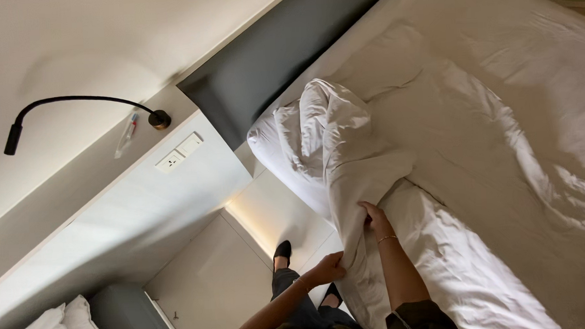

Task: The person picks up a duvet and pillow from a small daybed, carries them to a larger bed, and folds the duvet lengthwise on the larger bed by hand.

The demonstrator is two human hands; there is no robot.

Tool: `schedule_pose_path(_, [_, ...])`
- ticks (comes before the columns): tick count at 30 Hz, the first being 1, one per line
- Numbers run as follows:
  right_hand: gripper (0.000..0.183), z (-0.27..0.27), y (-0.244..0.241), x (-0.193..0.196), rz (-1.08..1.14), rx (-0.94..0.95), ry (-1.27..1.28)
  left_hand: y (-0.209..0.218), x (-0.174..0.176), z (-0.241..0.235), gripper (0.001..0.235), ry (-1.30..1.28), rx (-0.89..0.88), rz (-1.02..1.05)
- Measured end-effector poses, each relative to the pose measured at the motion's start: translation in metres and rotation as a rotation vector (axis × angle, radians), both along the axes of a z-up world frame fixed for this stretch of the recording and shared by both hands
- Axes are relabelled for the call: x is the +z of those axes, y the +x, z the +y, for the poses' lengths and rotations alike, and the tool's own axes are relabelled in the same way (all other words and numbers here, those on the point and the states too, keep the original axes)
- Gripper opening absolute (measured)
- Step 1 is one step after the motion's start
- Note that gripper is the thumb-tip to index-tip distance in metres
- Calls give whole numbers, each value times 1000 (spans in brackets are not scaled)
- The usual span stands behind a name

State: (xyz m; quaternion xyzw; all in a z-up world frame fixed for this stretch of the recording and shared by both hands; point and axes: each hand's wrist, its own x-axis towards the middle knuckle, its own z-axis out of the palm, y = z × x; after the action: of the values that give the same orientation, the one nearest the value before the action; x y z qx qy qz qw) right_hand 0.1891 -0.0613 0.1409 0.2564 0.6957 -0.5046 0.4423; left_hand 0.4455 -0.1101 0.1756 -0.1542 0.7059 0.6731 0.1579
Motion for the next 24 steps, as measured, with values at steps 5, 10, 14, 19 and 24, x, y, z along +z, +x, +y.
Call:
schedule_pose_path(5, [32, -49, 15, 45, 173, -128, -185, -18, 5, -49, 44, -23, -238, -47])
schedule_pose_path(10, [99, -126, 95, 62, 549, 311, -186, -76, -80, -173, 81, 255, 488, 56])
schedule_pose_path(14, [78, -156, 155, 66, 776, 1056, 41, -79, 64, -276, 93, 234, 447, 24])
schedule_pose_path(19, [29, -189, 169, 5, 890, 1311, 32, -127, -78, -283, 122, -605, -286, 48])
schedule_pose_path(24, [64, -198, 173, 13, 698, 1389, 150, -128, -67, -323, 64, -526, -41, -333])
